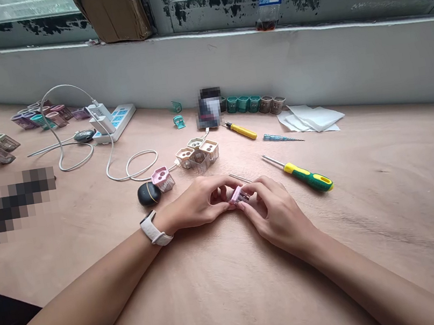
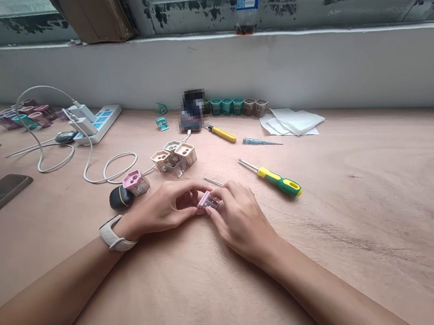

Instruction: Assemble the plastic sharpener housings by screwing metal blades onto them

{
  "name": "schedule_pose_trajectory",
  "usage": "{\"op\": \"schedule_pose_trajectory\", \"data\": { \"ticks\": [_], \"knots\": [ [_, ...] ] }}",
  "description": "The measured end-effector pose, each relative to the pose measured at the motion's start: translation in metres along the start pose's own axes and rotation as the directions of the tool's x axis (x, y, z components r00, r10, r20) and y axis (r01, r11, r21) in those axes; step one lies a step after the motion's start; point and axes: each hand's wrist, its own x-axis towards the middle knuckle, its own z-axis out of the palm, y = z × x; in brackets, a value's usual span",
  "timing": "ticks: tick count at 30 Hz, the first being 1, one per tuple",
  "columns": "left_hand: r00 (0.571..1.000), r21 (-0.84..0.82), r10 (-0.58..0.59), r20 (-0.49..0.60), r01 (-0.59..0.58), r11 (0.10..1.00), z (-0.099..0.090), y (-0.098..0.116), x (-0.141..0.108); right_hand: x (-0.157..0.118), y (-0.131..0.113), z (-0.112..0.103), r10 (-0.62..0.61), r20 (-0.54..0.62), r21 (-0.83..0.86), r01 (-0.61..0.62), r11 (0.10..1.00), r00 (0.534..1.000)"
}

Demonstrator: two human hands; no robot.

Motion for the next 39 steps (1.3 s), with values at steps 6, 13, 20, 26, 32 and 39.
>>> {"op": "schedule_pose_trajectory", "data": {
  "ticks": [6,13,20,26,32,39],
  "knots": [
    [0.999,0.06,0.012,-0.049,-0.009,0.998,0.002,0.0,-0.001,0.001,0.004,-0.001,0.043,0.02,0.04,-0.043,0.998,0.999],
    [0.976,0.039,0.063,-0.21,-0.056,0.998,0.007,0.002,-0.003,0.001,-0.006,-0.005,0.169,-0.123,0.188,-0.144,0.972,0.978],
    [0.876,0.139,0.289,-0.386,-0.254,0.957,0.02,-0.003,-0.005,0.004,-0.007,-0.009,0.273,0.136,0.387,-0.305,0.87,0.952],
    [0.853,0.139,0.314,-0.417,-0.281,0.949,0.023,0.001,-0.006,0.003,-0.012,-0.009,0.299,0.116,0.442,-0.319,0.838,0.947],
    [0.85,0.146,0.312,-0.424,-0.276,0.95,0.024,0.003,-0.004,0.003,-0.012,-0.009,0.292,0.083,0.41,-0.3,0.862,0.953],
    [0.898,0.152,0.292,-0.328,-0.256,0.955,0.018,0.003,-0.004,0.002,-0.012,-0.006,0.282,0.027,0.462,-0.262,0.847,0.959]
  ]
}}
